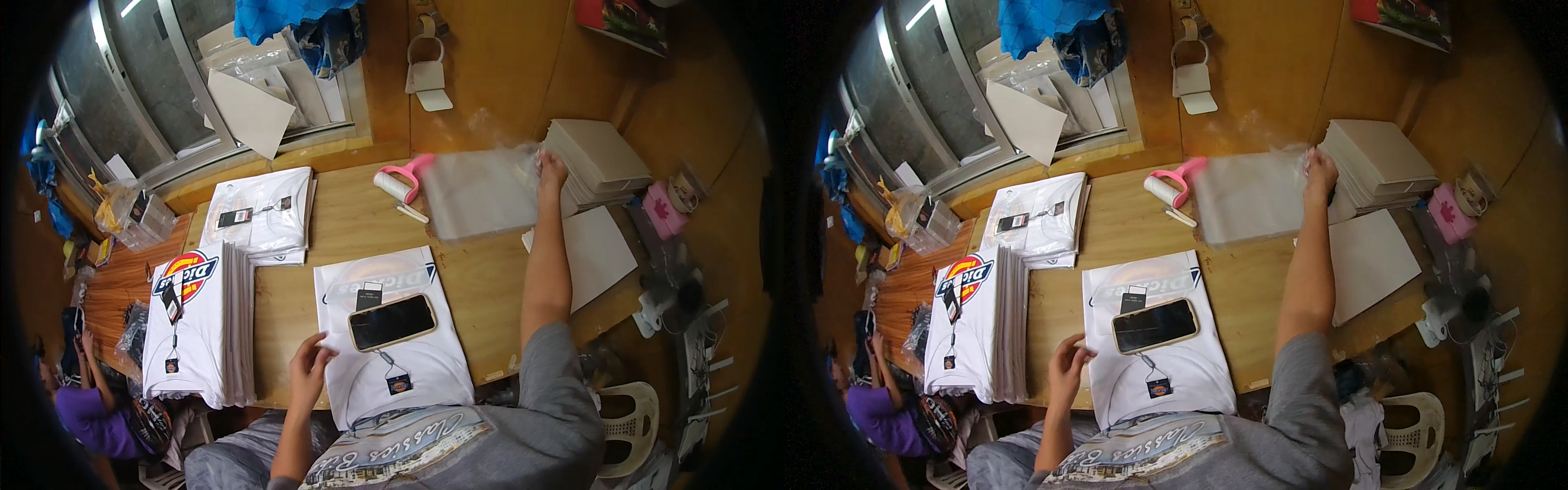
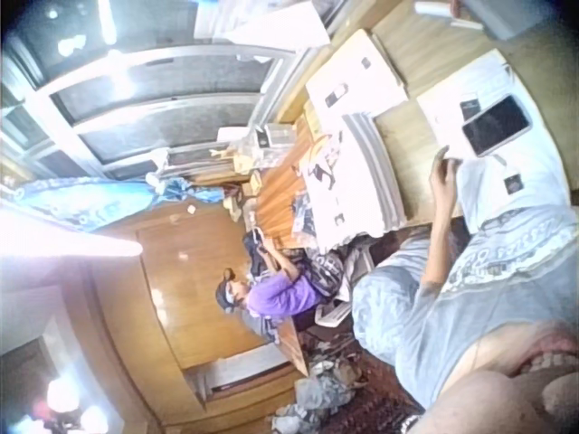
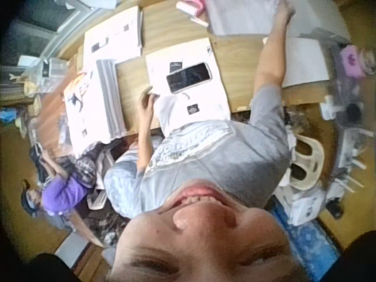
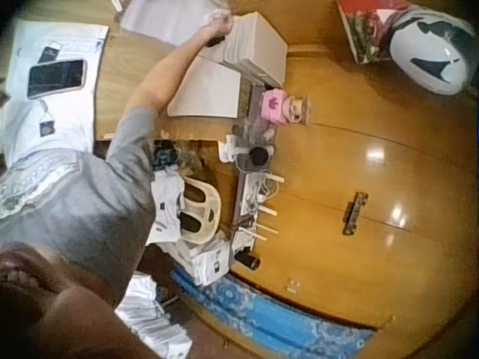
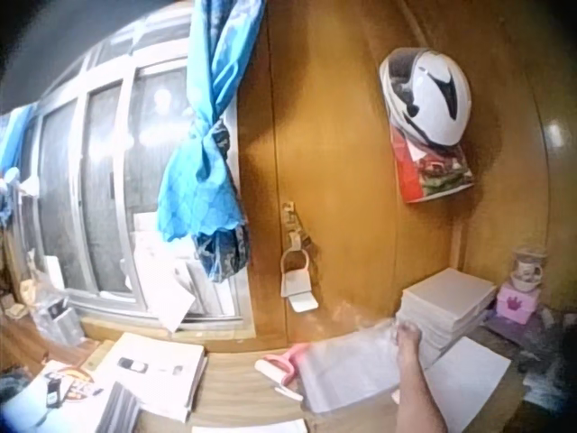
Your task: The person folds white t-shirts and places them into clear plastic bags. They then seal the bags and stack the packaged shirts on the table.
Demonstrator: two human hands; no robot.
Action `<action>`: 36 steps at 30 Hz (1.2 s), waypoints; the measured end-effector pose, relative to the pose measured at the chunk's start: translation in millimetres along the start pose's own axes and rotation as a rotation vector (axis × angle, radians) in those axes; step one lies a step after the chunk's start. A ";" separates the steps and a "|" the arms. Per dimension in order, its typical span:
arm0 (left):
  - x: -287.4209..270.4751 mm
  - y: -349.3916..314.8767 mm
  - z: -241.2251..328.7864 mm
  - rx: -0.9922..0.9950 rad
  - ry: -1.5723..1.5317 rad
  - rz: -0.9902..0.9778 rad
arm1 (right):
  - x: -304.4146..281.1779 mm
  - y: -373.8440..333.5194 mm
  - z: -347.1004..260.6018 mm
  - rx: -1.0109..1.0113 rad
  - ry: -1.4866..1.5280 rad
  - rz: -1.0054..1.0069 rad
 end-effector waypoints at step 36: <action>-115.9 98.0 220.5 0.629 0.544 -0.014 | 197.0 -233.3 -114.3 -0.341 -0.755 -1.601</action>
Point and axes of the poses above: each hand's wrist, its own y-axis towards the middle knuckle, its own x-axis out of the palm, z = x × y, the point moved 1 cm from there along y, towards the middle knuckle, and after that the axes turned 13 degrees about y, right-handed, at the moved point
